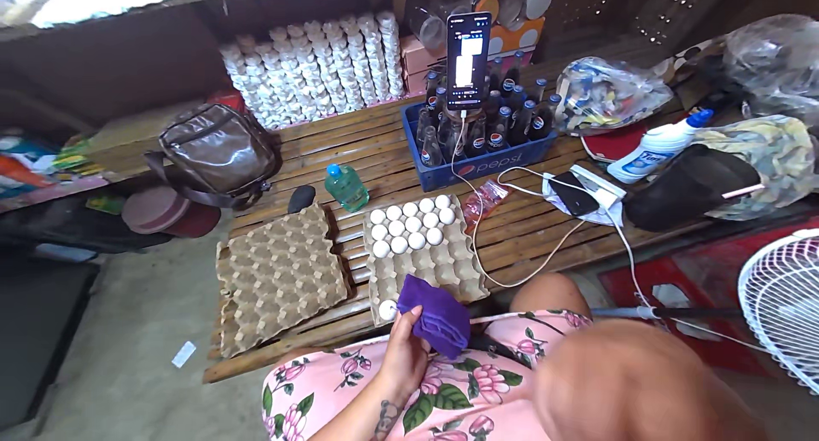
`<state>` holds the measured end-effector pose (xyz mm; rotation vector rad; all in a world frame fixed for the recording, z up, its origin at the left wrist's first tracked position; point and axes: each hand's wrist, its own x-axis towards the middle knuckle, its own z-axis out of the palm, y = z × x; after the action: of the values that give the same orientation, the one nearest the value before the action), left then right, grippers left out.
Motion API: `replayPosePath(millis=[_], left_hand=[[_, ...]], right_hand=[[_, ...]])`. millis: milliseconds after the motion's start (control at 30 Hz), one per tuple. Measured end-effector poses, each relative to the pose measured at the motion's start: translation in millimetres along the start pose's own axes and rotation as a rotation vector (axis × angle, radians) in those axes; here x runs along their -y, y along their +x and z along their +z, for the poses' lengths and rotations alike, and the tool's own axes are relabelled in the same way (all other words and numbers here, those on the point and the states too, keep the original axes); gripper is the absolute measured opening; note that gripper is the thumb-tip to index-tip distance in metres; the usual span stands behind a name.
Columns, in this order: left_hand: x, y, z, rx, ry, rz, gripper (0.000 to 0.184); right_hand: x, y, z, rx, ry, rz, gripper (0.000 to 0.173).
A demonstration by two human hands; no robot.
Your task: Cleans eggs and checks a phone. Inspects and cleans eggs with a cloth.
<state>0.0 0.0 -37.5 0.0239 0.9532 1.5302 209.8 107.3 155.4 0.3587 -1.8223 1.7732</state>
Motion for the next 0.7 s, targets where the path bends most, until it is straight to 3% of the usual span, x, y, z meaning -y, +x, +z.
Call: replayPosePath(millis=[67, 133, 200, 267, 333, 433, 600, 700], left_hand=[[-0.2, -0.1, 0.0, 0.003, -0.010, 0.015, 0.043], [-0.7, 0.4, 0.5, 0.002, -0.003, 0.037, 0.042], [-0.7, 0.1, 0.3, 0.006, -0.002, 0.042, 0.041], [0.5, 0.9, -2.3, 0.036, 0.000, 0.029, 0.045], [2.3, 2.2, -4.3, 0.052, 0.011, 0.022, 0.042], [3.7, 0.6, -3.2, 0.079, 0.020, 0.036, 0.036], [3.6, -1.8, -3.1, 0.220, 0.272, 0.139, 0.080], [7.4, 1.8, -3.6, 0.245, 0.351, 0.171, 0.057]], right_hand=[[-45.1, 4.3, -14.4, 0.034, -0.327, 0.017, 0.036], [-88.9, -4.6, -14.2, 0.013, -0.816, 0.236, 0.031], [-125.4, -18.0, -3.8, 0.048, -1.004, 0.481, 0.050], [-148.3, -30.0, 8.8, 0.030, -0.890, 0.598, 0.072], [-165.8, -39.1, 22.4, -0.014, -0.837, 0.570, 0.079], [-184.1, -44.5, 33.0, -0.098, -0.877, 0.469, 0.072], [-186.3, -38.9, 22.8, -0.304, -0.690, 0.534, 0.055], [-188.1, -36.7, 16.3, -0.458, -0.445, 0.647, 0.048]])
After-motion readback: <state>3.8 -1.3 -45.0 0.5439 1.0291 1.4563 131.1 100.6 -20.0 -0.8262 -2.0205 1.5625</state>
